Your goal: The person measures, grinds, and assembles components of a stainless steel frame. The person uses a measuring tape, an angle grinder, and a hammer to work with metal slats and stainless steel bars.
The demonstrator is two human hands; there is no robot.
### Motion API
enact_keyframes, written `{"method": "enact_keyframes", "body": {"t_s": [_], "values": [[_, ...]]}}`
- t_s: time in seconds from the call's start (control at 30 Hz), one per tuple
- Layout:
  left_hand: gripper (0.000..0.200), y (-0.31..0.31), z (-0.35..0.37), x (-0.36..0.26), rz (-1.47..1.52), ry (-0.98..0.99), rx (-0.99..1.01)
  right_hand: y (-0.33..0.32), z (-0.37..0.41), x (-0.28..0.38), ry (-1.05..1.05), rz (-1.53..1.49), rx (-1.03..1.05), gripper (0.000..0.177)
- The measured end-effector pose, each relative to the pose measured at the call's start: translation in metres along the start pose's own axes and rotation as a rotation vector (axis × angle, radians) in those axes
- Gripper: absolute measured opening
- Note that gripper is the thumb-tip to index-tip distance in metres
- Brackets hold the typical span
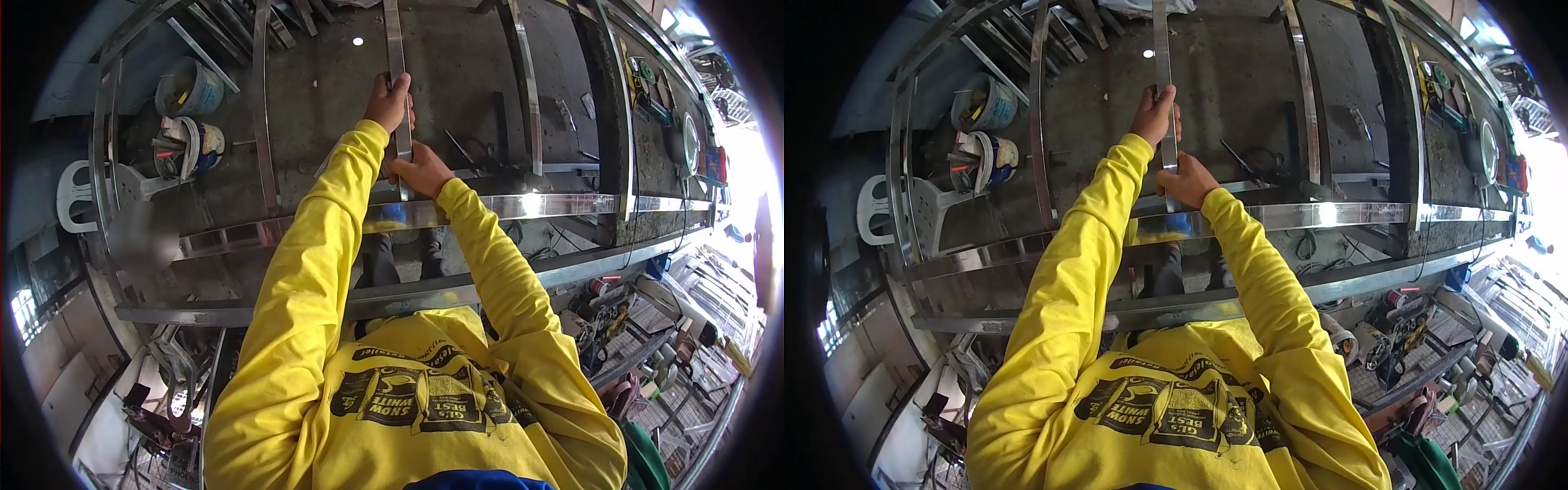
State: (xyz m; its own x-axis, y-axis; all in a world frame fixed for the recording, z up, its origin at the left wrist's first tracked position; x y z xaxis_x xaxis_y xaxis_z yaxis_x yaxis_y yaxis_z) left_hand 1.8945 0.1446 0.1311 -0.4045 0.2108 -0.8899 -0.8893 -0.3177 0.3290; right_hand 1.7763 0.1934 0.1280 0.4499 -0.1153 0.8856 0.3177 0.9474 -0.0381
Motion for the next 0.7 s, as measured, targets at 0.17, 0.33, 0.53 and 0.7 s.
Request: {"method": "enact_keyframes", "body": {"t_s": [0.17,0.33,0.53,0.7], "values": [[0.038,0.008,0.003,0.005,0.13,-0.012,-0.02,0.0,-0.007,-0.023,0.053,0.024,-0.004,0.033],[0.036,0.022,0.006,-0.01,0.211,-0.021,0.022,-0.009,0.024,0.011,-0.129,-0.063,-0.231,0.047],[0.036,0.097,0.037,-0.068,0.081,0.109,0.138,-0.032,0.102,0.06,-0.247,0.007,-0.303,0.042],[0.035,0.18,0.053,-0.07,-0.106,0.214,0.217,-0.077,0.171,0.039,-0.201,-0.129,-0.449,0.037]]}}
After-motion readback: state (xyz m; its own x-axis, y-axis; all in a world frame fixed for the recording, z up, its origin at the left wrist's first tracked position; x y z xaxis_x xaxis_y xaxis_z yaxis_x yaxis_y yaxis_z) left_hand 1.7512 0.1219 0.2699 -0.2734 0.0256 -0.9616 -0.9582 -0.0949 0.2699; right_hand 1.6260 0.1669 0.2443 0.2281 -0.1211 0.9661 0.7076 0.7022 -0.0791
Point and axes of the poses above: each hand's wrist, its own z-axis away from the middle knuckle, its own y-axis out of the palm, x = y × z, the point moved 10 cm from there along -z, towards the middle knuckle, and after that the axes turned 13 degrees about x, right-handed, at the moved point
